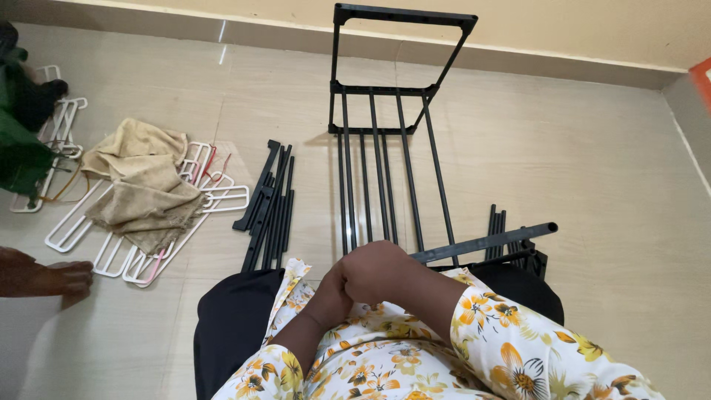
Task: The person assembles a black metal drying rack by hand, inserting vertical and horizontal bars into the frame and connecting side panels. The person works on the floor, handling multiple bars and frame pieces to build the rack structure.
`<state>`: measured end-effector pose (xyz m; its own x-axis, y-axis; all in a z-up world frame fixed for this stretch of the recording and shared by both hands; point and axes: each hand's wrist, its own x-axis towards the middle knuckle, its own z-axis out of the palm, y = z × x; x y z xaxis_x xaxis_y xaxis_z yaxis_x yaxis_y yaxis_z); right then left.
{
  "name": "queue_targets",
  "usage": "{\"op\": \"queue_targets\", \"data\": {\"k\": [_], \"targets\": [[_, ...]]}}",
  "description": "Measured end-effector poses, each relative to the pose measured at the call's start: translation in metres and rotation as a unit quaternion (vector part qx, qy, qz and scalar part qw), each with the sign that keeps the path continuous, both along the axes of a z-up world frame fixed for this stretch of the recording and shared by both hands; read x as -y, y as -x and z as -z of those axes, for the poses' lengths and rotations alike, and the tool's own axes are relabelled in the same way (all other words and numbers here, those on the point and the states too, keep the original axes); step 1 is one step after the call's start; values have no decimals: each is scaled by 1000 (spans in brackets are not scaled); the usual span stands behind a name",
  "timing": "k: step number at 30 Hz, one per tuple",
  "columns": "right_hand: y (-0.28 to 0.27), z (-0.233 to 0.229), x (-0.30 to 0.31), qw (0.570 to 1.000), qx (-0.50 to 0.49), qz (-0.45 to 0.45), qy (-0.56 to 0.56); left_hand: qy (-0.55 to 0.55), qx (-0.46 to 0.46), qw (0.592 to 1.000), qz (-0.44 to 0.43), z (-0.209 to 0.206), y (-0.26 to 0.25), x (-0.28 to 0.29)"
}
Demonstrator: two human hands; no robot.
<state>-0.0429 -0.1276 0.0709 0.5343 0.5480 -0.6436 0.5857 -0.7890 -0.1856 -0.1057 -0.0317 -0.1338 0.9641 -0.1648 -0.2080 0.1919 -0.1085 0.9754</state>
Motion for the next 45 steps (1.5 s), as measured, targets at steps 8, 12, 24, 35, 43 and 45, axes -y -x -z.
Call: {"op": "queue_targets", "data": {"k": [8, 12, 24, 35, 43, 45], "targets": [[-5, 7, 21, 998, 27, -2, -58, 105, 46, 993, 22, 2, -3, 3], [-4, 5, 18, 999, 6, 11, -52, 124, 30, 992, 10, 3, -2, 4], [-1, -1, 18, 999, 10, 3, -34, 97, 22, 995, 25, 2, 0, 4], [9, 14, 25, 998, 52, -12, -46, 102, 28, 994, 24, 1, 3, 3], [9, 20, 47, 987, 62, -49, -136, 88, 51, 993, 52, -5, 7, 7], [7, 14, 48, 987, 70, -51, -138, 33, 93, 994, 47, -11, 7, 5]]}}
